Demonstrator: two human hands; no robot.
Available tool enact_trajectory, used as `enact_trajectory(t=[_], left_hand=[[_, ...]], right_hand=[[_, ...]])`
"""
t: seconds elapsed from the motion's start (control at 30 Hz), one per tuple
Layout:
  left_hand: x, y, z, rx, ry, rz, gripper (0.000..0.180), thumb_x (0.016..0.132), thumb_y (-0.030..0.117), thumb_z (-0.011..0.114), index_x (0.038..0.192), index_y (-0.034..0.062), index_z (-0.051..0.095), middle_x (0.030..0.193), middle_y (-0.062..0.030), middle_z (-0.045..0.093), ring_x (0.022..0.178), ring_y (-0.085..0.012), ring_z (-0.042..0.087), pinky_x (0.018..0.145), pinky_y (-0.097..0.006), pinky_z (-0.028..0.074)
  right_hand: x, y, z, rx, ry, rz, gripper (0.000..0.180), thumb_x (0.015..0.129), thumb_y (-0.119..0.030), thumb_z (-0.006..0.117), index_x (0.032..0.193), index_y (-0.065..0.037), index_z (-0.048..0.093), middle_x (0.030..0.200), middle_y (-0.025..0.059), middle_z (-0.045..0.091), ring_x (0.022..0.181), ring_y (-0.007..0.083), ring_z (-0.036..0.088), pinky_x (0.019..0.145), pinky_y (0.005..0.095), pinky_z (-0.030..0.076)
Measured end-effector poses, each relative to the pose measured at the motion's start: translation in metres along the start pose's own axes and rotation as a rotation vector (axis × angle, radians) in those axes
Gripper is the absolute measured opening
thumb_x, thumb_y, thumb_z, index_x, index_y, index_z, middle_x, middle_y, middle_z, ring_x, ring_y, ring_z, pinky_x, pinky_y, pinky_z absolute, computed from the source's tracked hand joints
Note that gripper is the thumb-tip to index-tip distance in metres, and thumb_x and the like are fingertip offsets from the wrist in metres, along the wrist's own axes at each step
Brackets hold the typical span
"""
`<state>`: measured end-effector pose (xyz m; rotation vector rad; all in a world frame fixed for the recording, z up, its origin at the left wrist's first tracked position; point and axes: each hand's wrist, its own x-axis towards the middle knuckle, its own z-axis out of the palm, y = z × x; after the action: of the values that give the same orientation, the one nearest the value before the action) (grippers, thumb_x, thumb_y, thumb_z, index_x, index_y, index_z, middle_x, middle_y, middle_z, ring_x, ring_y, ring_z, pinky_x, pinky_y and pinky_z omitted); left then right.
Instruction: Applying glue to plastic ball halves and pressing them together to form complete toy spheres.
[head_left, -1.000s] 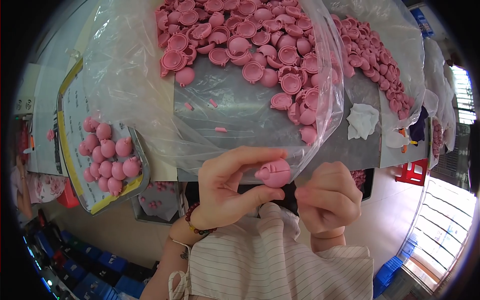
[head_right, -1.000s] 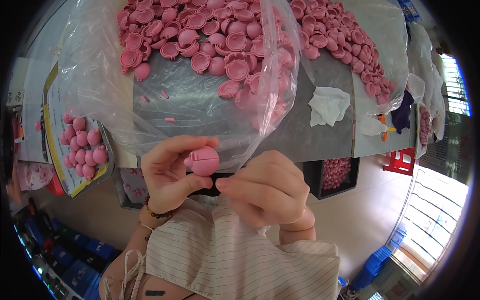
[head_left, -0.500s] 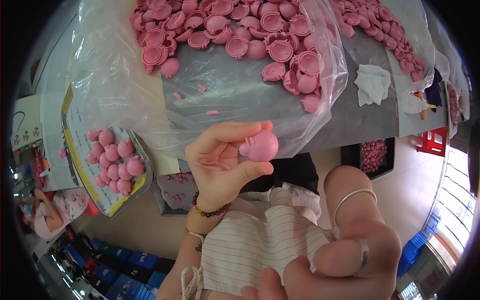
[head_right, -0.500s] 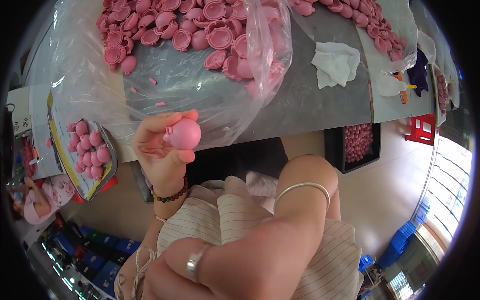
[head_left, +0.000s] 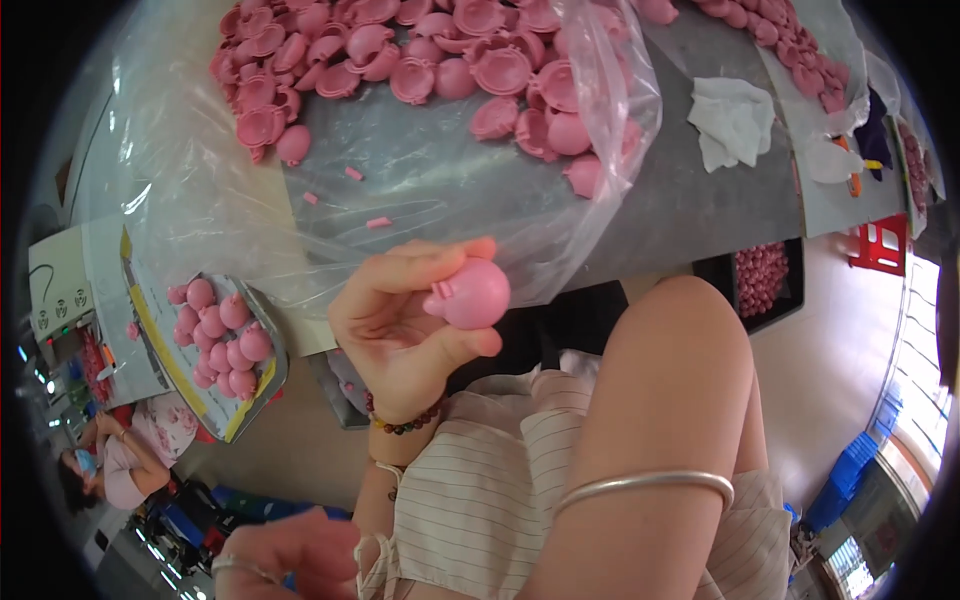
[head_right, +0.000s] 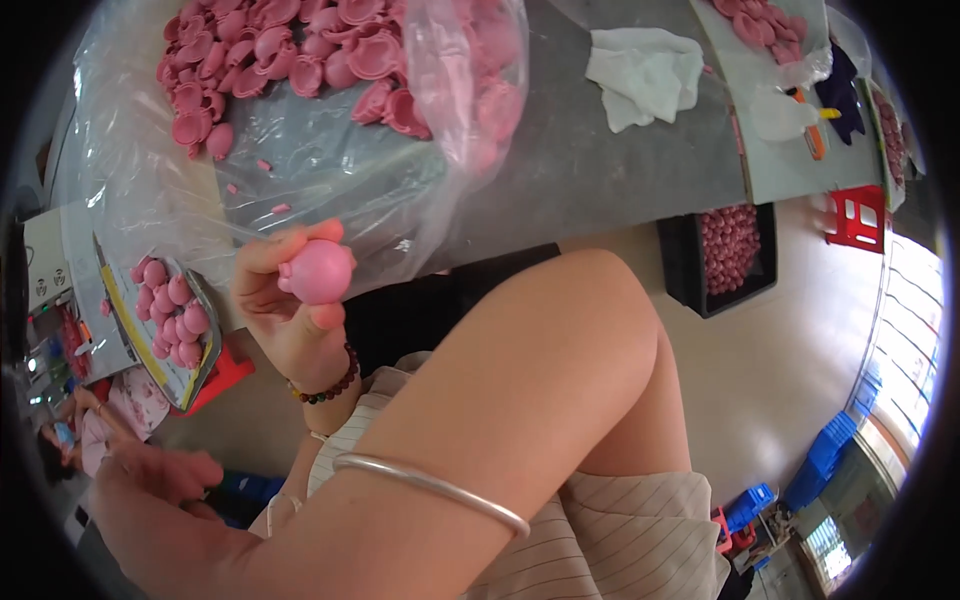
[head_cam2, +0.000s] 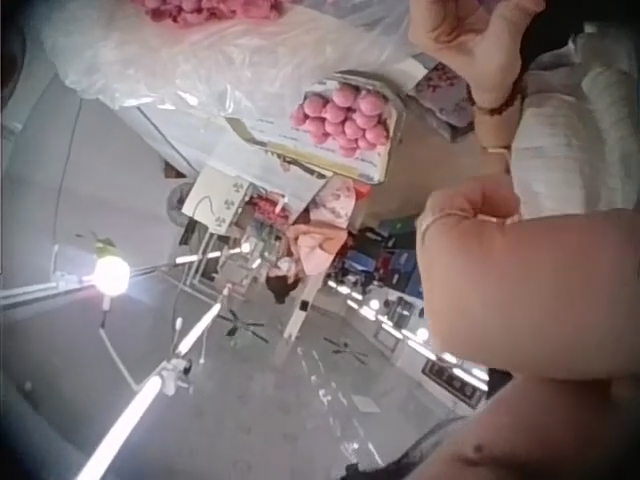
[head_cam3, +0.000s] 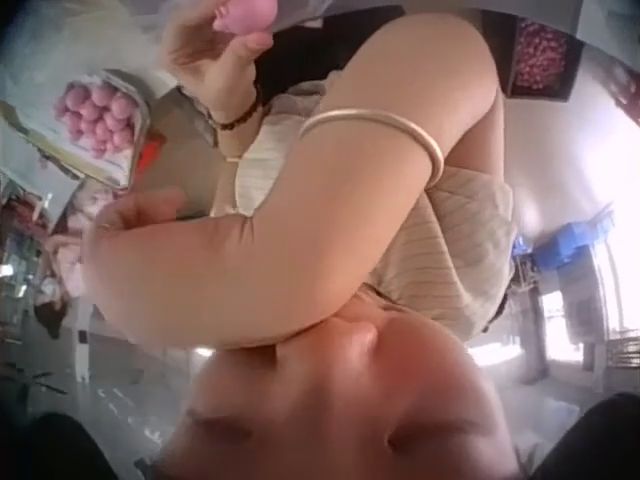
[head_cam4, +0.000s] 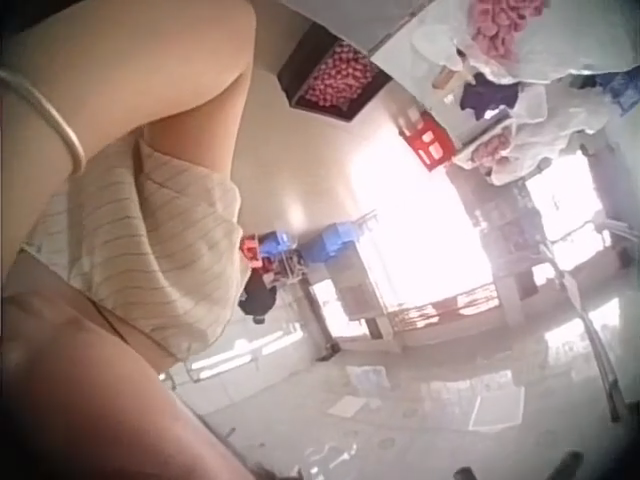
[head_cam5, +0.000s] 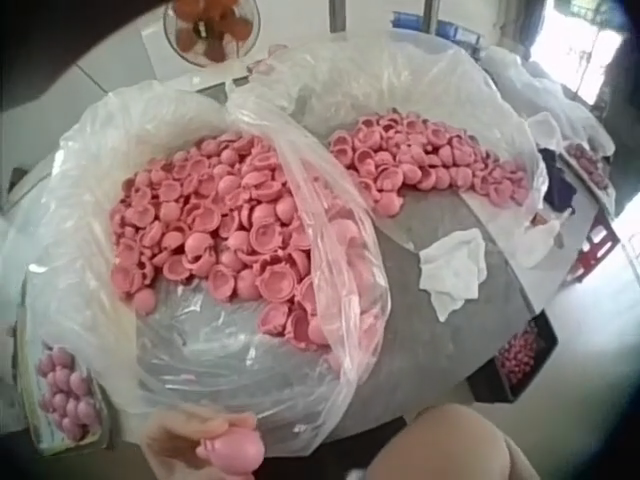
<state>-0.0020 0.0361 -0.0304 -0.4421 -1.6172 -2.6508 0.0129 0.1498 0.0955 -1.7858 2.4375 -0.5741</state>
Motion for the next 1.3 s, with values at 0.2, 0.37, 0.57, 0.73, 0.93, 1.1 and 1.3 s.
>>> enact_trajectory(t=[0.2,0.37,0.57,0.73,0.93,1.1,1.3], left_hand=[[0.013,0.008,0.006,0.009,-0.072,-0.030,0.044,0.053,-0.007,0.073,0.093,-0.0050,0.055,0.092,-0.0154,0.058,0.091,-0.0233,0.055,0.078,-0.031,0.043],[-0.001,0.028,-0.014,-0.192,-0.014,-0.016,0.041,0.055,-0.001,0.074,0.092,-0.0043,0.056,0.090,-0.0154,0.059,0.087,-0.0228,0.056,0.075,-0.031,0.043],[-0.008,0.096,-0.073,0.985,0.254,0.511,0.039,0.056,0.016,0.075,0.087,-0.0009,0.057,0.088,-0.0142,0.058,0.083,-0.0247,0.055,0.072,-0.033,0.042],[-0.016,0.130,-0.117,1.836,0.368,0.339,0.033,0.058,0.011,0.069,0.087,0.0001,0.057,0.097,-0.0115,0.056,0.092,-0.0274,0.052,0.081,-0.036,0.039],[-0.001,0.119,-0.106,1.403,0.560,0.401,0.025,0.063,0.007,0.064,0.086,0.0006,0.058,0.092,-0.0103,0.058,0.095,-0.0282,0.051,0.083,-0.036,0.037],[0.044,0.103,-0.050,1.271,0.129,0.421,0.024,0.067,0.003,0.060,0.091,0.0009,0.055,0.094,-0.0134,0.056,0.092,-0.0305,0.050,0.081,-0.036,0.039],[0.079,0.058,-0.059,1.680,0.222,0.363,0.022,0.068,0.005,0.057,0.090,0.0046,0.056,0.088,-0.0103,0.056,0.092,-0.0287,0.048,0.079,-0.037,0.039]], right_hand=[[0.023,0.009,-0.043,0.049,-0.105,-0.065,0.020,0.056,-0.023,0.056,0.059,-0.004,0.054,0.059,0.0048,0.048,0.053,0.0133,0.042,0.043,0.0232,0.031],[-0.013,-0.030,-0.020,-0.469,0.042,0.519,0.020,0.050,-0.006,0.060,0.070,-0.010,0.060,0.057,-0.0009,0.050,0.043,0.0168,0.039,0.043,0.0293,0.028],[-0.112,0.040,0.003,0.017,0.666,0.578,0.014,0.071,-0.008,0.057,0.079,0.003,0.055,0.060,0.0087,0.050,0.051,0.0150,0.042,0.047,0.0262,0.028],[-0.195,0.096,0.037,-0.571,1.376,1.135,0.027,0.077,-0.015,0.058,0.094,0.006,0.054,0.093,0.0126,0.057,0.083,0.0205,0.054,0.073,0.0271,0.042],[-0.252,0.127,0.051,-0.489,1.358,1.269,0.045,0.074,-0.019,0.062,0.110,0.003,0.046,0.104,0.0126,0.051,0.094,0.0197,0.050,0.076,0.0270,0.041],[-0.222,0.129,0.032,-0.473,1.062,1.363,0.037,0.076,-0.020,0.060,0.104,0.002,0.050,0.105,0.0092,0.052,0.090,0.0152,0.049,0.073,0.0239,0.040],[-0.232,0.131,0.026,-0.324,1.049,1.401,0.031,0.078,-0.023,0.058,0.097,0.001,0.056,0.095,0.0067,0.057,0.073,0.0119,0.049,0.064,0.0213,0.039]])
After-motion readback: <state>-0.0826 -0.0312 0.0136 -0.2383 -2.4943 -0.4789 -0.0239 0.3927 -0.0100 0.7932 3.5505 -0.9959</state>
